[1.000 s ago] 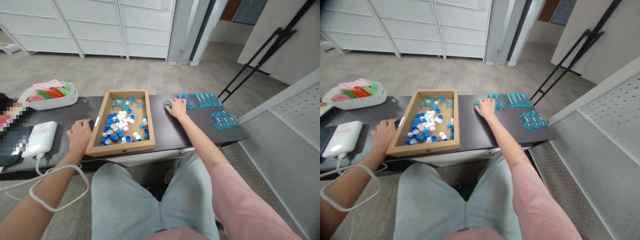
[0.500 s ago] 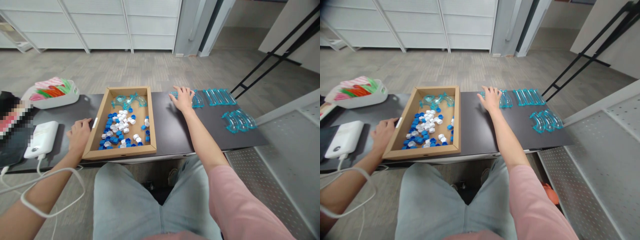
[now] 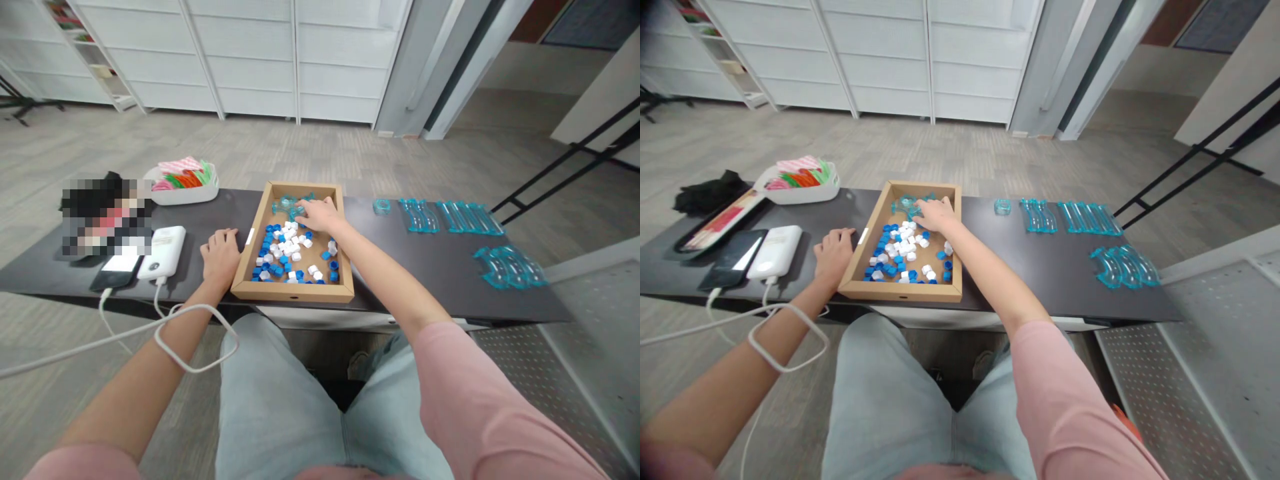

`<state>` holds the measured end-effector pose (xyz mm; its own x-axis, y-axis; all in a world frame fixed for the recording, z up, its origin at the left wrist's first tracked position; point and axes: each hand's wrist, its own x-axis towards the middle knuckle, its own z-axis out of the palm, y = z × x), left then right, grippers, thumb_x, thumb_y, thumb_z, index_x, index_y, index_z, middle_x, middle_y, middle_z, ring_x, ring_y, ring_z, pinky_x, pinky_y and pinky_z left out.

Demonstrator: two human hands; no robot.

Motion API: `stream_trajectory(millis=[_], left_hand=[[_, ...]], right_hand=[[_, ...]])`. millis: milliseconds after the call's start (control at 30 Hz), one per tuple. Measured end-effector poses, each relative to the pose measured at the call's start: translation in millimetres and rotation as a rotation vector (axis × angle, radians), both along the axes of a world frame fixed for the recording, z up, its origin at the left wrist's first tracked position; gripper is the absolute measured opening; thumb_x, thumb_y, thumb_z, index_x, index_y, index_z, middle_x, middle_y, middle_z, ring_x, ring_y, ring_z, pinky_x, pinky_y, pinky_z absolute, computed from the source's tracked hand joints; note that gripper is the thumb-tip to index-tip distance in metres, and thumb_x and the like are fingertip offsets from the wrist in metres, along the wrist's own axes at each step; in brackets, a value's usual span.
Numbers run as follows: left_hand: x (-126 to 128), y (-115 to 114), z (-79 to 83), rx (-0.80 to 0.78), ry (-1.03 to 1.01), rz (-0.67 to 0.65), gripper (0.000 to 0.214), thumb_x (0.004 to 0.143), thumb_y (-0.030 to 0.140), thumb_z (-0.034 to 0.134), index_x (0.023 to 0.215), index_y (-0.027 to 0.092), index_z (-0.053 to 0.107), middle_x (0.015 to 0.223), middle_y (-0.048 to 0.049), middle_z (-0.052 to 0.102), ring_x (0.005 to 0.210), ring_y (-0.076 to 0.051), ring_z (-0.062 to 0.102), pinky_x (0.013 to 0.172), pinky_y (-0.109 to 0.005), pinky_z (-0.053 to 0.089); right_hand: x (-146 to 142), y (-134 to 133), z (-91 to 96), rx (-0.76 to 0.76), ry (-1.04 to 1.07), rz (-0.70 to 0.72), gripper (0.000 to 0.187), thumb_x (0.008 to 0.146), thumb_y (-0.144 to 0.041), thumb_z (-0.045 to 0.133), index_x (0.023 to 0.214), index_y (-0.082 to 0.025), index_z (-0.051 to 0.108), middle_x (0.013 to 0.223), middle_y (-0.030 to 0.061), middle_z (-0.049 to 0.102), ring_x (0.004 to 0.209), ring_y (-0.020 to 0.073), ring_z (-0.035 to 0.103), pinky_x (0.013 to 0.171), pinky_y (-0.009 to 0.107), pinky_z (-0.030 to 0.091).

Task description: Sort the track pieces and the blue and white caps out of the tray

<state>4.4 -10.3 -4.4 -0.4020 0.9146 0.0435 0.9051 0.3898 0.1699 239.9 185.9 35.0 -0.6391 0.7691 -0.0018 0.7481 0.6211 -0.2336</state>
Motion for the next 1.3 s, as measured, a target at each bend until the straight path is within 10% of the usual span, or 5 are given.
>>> stream_trajectory(millis=[233,500,833,1300], left_hand=[[4,-3,4.9,0.041,-0.035,-0.038,0.069,0.118,0.041,0.039,0.183,0.024,0.055,0.177,-0.0267,0.056,0.163,-0.048,0.051,0.127,-0.064,0.043],[5,-6,7.1,0.085,-0.057,-0.042,0.066,0.116,0.038,0.042,0.178,0.021,0.059,0.174,-0.0293,0.059,0.158,-0.05,0.054,0.125,-0.067,0.044],[9,-5,8.0,0.02,0.024,-0.017,0.076,0.118,0.033,0.012,0.163,-0.004,0.061,0.166,-0.0448,0.056,0.155,-0.052,0.058,0.119,-0.064,0.046],[-3,8,-3.6,-0.096,0.186,0.073,0.072,0.097,0.011,0.037,0.166,0.013,0.06,0.171,-0.0334,0.062,0.159,-0.041,0.061,0.108,-0.048,0.05]], right_hand=[[21,6,3.9,0.021,0.33,-0.152,0.035,0.104,-0.057,0.084,0.113,-0.023,0.081,0.111,0.0088,0.087,0.107,0.0311,0.078,0.111,0.048,0.049],[163,-44,15.9,0.045,0.603,-0.202,0.043,0.092,-0.061,0.086,0.115,-0.027,0.076,0.118,0.0105,0.088,0.093,0.0287,0.079,0.096,0.047,0.063],[336,-161,-25.0,0.082,0.084,-0.554,0.045,0.11,-0.049,0.075,0.146,-0.024,0.085,0.124,0.0161,0.087,0.111,0.0367,0.082,0.107,0.053,0.058],[394,-164,-30.5,0.247,-0.21,-0.78,0.05,0.122,-0.049,0.056,0.154,-0.023,0.085,0.146,0.0219,0.075,0.134,0.0393,0.064,0.115,0.053,0.046]])
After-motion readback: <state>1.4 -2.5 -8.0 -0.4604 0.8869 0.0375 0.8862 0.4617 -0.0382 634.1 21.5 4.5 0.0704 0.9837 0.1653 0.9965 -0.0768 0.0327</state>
